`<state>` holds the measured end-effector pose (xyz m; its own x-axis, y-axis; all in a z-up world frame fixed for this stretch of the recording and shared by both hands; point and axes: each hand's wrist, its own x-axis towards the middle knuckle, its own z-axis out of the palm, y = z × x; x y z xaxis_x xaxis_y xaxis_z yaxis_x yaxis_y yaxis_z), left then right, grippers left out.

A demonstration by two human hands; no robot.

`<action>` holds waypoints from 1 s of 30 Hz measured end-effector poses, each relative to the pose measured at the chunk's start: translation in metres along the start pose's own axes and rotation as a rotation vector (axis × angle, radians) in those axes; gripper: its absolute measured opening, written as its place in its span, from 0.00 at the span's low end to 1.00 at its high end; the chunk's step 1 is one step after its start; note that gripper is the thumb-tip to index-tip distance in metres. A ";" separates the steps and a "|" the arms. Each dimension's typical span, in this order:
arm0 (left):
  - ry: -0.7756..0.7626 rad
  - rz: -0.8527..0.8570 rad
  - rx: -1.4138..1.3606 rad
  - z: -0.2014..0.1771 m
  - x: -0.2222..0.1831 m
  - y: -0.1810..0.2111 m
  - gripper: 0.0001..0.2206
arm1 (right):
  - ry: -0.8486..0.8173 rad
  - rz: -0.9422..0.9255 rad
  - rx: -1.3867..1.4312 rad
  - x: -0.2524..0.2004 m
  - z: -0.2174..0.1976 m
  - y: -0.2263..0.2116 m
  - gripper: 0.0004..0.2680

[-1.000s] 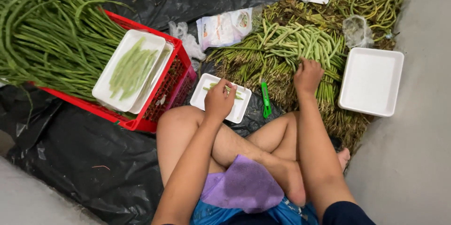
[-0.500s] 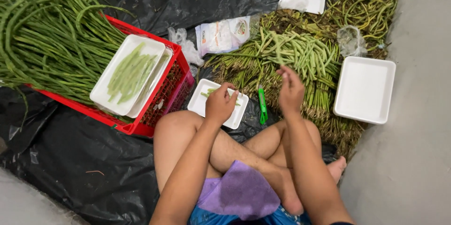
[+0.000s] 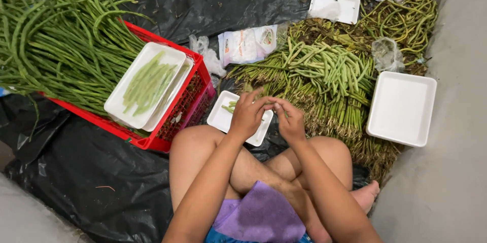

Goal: Trimming the ends of long green beans using a small knife and sorting them into plastic trays.

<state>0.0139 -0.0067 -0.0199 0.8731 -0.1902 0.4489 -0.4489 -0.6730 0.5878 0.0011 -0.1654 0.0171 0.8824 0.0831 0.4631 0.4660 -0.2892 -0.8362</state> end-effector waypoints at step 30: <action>0.119 -0.305 -0.333 -0.021 0.004 0.011 0.15 | -0.579 0.929 -0.820 -0.026 -0.004 0.162 0.21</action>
<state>0.0089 0.0000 0.0023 0.9555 0.0775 0.2846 -0.2286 -0.4153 0.8805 0.0540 -0.2182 -0.1294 0.8416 -0.1250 -0.5255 -0.2999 -0.9172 -0.2622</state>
